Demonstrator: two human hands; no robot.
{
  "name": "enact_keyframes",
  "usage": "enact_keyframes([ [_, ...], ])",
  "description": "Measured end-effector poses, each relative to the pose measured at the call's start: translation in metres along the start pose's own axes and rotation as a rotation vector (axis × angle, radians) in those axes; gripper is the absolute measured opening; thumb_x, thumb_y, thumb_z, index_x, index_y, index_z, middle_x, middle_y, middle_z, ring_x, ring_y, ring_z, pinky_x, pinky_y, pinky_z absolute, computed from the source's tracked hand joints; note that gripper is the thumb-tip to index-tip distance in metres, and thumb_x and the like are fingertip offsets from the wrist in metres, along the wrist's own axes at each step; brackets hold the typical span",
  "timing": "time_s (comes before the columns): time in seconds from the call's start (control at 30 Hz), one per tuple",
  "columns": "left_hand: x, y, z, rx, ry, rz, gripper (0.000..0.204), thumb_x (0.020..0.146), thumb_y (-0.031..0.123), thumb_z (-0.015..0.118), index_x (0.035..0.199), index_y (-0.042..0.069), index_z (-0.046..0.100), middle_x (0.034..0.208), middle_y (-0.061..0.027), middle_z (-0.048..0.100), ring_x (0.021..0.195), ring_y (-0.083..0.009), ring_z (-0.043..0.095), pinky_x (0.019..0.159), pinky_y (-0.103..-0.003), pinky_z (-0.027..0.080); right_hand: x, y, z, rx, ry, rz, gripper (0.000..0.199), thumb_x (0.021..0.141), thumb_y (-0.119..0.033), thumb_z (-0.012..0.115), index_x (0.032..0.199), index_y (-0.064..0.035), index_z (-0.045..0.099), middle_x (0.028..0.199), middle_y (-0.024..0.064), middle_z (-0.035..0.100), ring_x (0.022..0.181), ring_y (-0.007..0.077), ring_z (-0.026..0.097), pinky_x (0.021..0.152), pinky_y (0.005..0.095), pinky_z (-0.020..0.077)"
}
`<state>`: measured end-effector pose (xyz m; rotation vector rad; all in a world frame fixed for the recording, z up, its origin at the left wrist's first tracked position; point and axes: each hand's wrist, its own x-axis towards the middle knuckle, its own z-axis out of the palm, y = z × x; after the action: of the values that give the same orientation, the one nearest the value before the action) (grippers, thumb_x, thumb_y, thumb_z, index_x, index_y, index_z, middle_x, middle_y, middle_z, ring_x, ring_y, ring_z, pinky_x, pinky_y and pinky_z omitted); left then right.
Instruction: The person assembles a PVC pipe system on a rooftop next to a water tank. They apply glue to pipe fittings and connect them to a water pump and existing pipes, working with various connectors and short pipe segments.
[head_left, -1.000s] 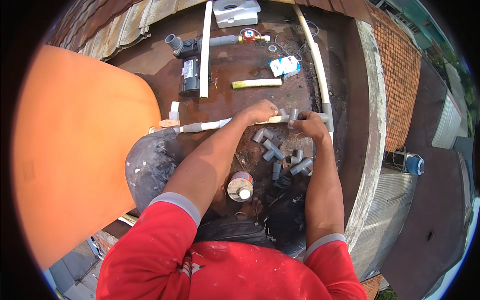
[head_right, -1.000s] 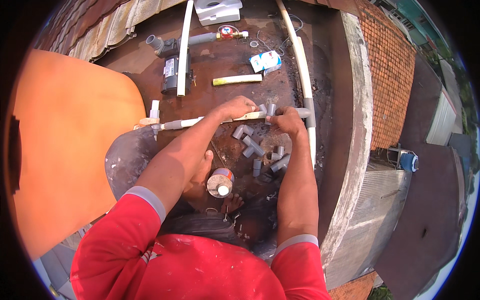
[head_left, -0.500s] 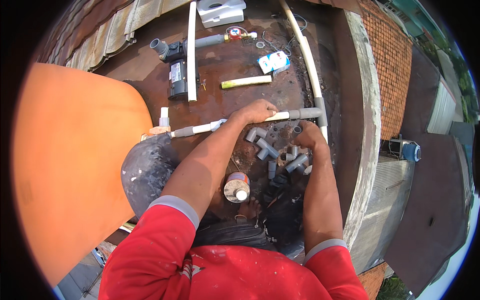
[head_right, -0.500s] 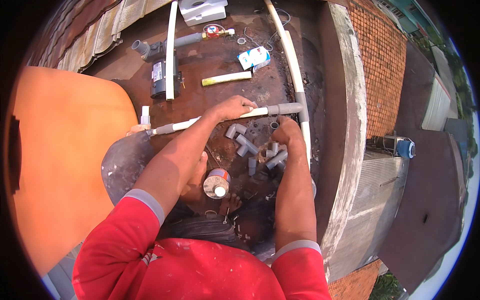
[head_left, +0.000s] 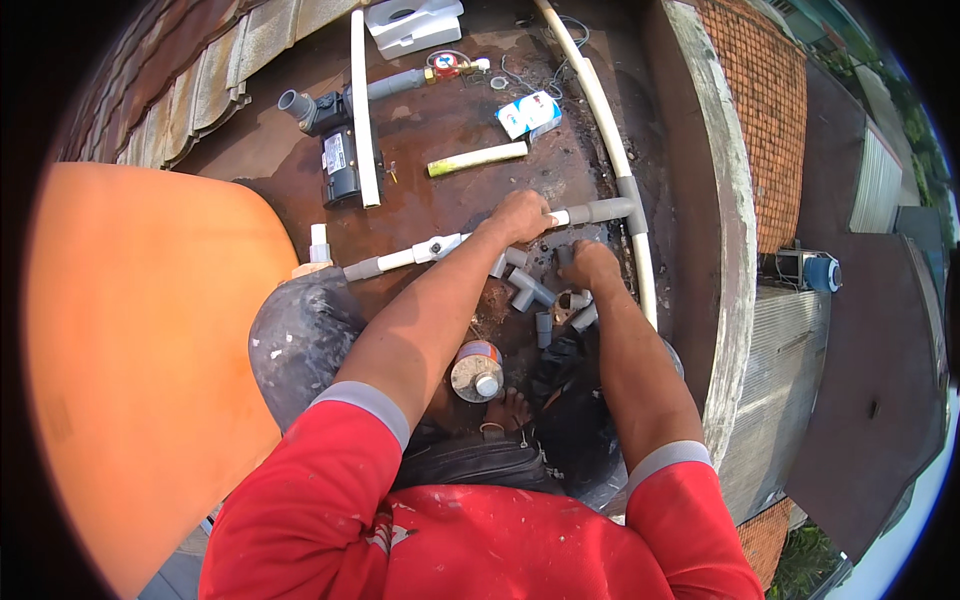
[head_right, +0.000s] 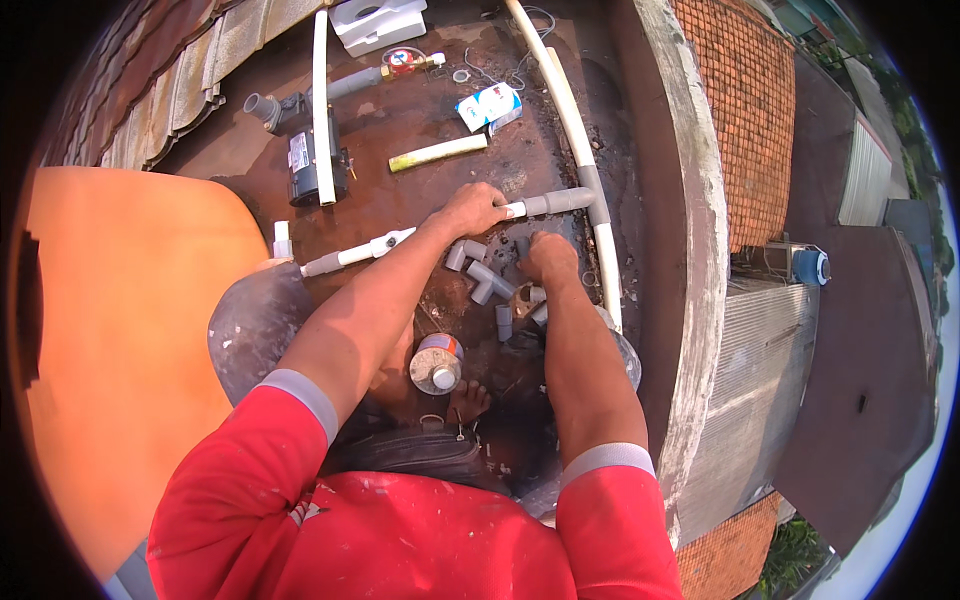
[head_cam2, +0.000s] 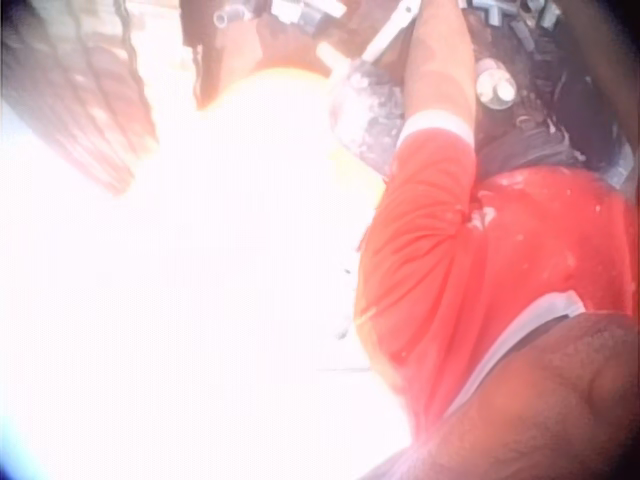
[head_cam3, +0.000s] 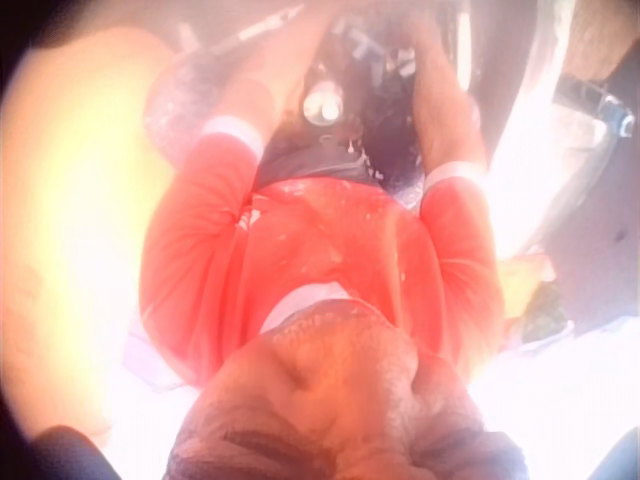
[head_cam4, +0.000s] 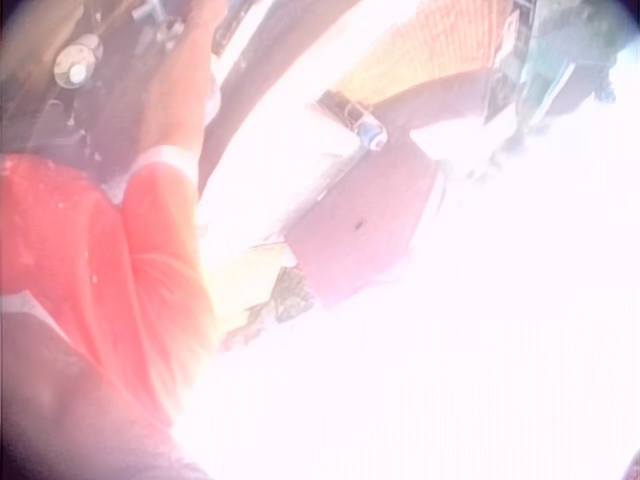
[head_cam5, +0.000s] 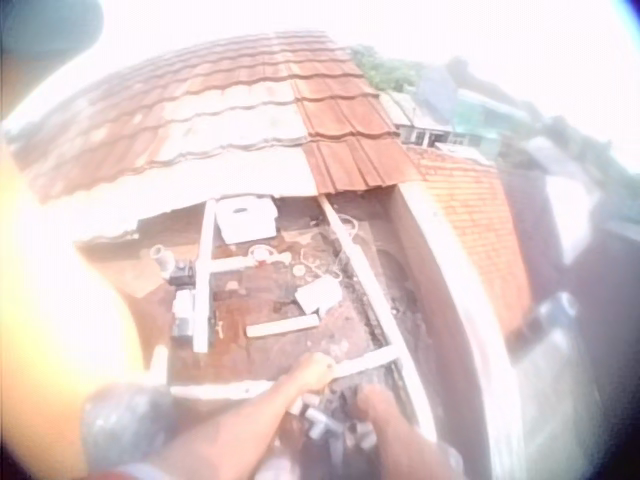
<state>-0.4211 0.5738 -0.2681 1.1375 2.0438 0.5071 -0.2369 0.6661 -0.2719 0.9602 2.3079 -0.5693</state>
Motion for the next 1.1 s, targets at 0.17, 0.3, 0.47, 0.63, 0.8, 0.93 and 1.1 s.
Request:
enact_keyframes([
  [0.17, 0.009, -0.005, -0.006, 0.02, -0.053, 0.001, 0.032, 0.091, 0.039, 0.081, 0.115, 0.018, 0.086, 0.114, -0.0178, 0.08, 0.109, -0.0371, 0.076, 0.099, -0.047, 0.058, -0.005, -0.006, -0.007, 0.02, -0.042, 0.069, 0.049, 0.088, -0.033, 0.077, 0.129, -0.0072, 0.074, 0.134, 0.0195, 0.074, 0.126, 0.0357, 0.071, 0.107, 0.0464, 0.0572],
  [0.3, 0.016, -0.002, -0.011, 0.108, -0.091, -0.024, 0.033, 0.088, 0.04, 0.083, 0.113, 0.019, 0.087, 0.11, -0.0167, 0.081, 0.105, -0.0348, 0.077, 0.096, -0.047, 0.059, -0.009, -0.008, -0.014, -0.006, -0.047, 0.145, 0.047, 0.09, -0.03, 0.073, 0.131, -0.0067, 0.073, 0.136, 0.02, 0.074, 0.128, 0.0348, 0.071, 0.106, 0.0459, 0.0575],
  [0.47, 0.018, 0.015, -0.028, 0.196, -0.089, -0.192, 0.029, 0.087, 0.034, 0.083, 0.112, 0.019, 0.087, 0.118, -0.0143, 0.08, 0.116, -0.0357, 0.072, 0.105, -0.049, 0.054, -0.003, 0.014, -0.015, 0.076, 0.079, 0.218, 0.041, 0.088, -0.028, 0.07, 0.12, -0.0024, 0.075, 0.126, 0.0252, 0.076, 0.119, 0.039, 0.073, 0.102, 0.0492, 0.0582],
  [0.63, -0.027, 0.039, -0.061, 0.116, 0.136, -0.069, 0.018, 0.089, 0.022, 0.08, 0.105, 0.015, 0.086, 0.121, -0.0122, 0.077, 0.126, -0.039, 0.061, 0.111, -0.055, 0.044, 0.004, 0.025, 0.021, 0.388, 0.1, 0.265, 0.029, 0.09, -0.023, 0.069, 0.107, -0.0023, 0.079, 0.112, 0.0247, 0.079, 0.109, 0.0401, 0.076, 0.097, 0.0476, 0.06],
  [0.8, -0.137, 0.093, -0.11, -0.082, 0.158, 0.01, 0.011, 0.087, 0.014, 0.08, 0.097, 0.009, 0.082, 0.116, -0.012, 0.076, 0.12, -0.0355, 0.062, 0.108, -0.052, 0.044, -0.054, -0.018, 0.067, 0.689, -0.129, 0.245, 0.03, 0.088, -0.026, 0.073, 0.109, -0.0075, 0.081, 0.114, 0.0237, 0.078, 0.113, 0.0409, 0.074, 0.099, 0.0478, 0.0583],
  [0.93, -0.216, 0.132, -0.13, -0.073, -0.008, -0.099, 0.016, 0.089, 0.018, 0.08, 0.101, 0.009, 0.082, 0.117, -0.0133, 0.076, 0.119, -0.0358, 0.063, 0.108, -0.05, 0.046, -0.119, -0.065, 0.051, 0.675, -0.134, 0.295, 0.03, 0.087, -0.027, 0.074, 0.107, -0.0058, 0.08, 0.114, 0.0243, 0.078, 0.113, 0.0431, 0.073, 0.099, 0.0504, 0.0573],
  [1.1, -0.281, 0.111, -0.077, -0.097, -0.311, -0.325, 0.024, 0.093, 0.026, 0.075, 0.111, 0.01, 0.079, 0.113, -0.0148, 0.074, 0.122, -0.0371, 0.063, 0.107, -0.05, 0.049, -0.193, -0.066, 0.074, 0.936, -0.178, 0.271, 0.03, 0.09, -0.031, 0.074, 0.101, -0.0041, 0.079, 0.104, 0.0219, 0.08, 0.104, 0.0335, 0.078, 0.091, 0.0434, 0.0594],
])
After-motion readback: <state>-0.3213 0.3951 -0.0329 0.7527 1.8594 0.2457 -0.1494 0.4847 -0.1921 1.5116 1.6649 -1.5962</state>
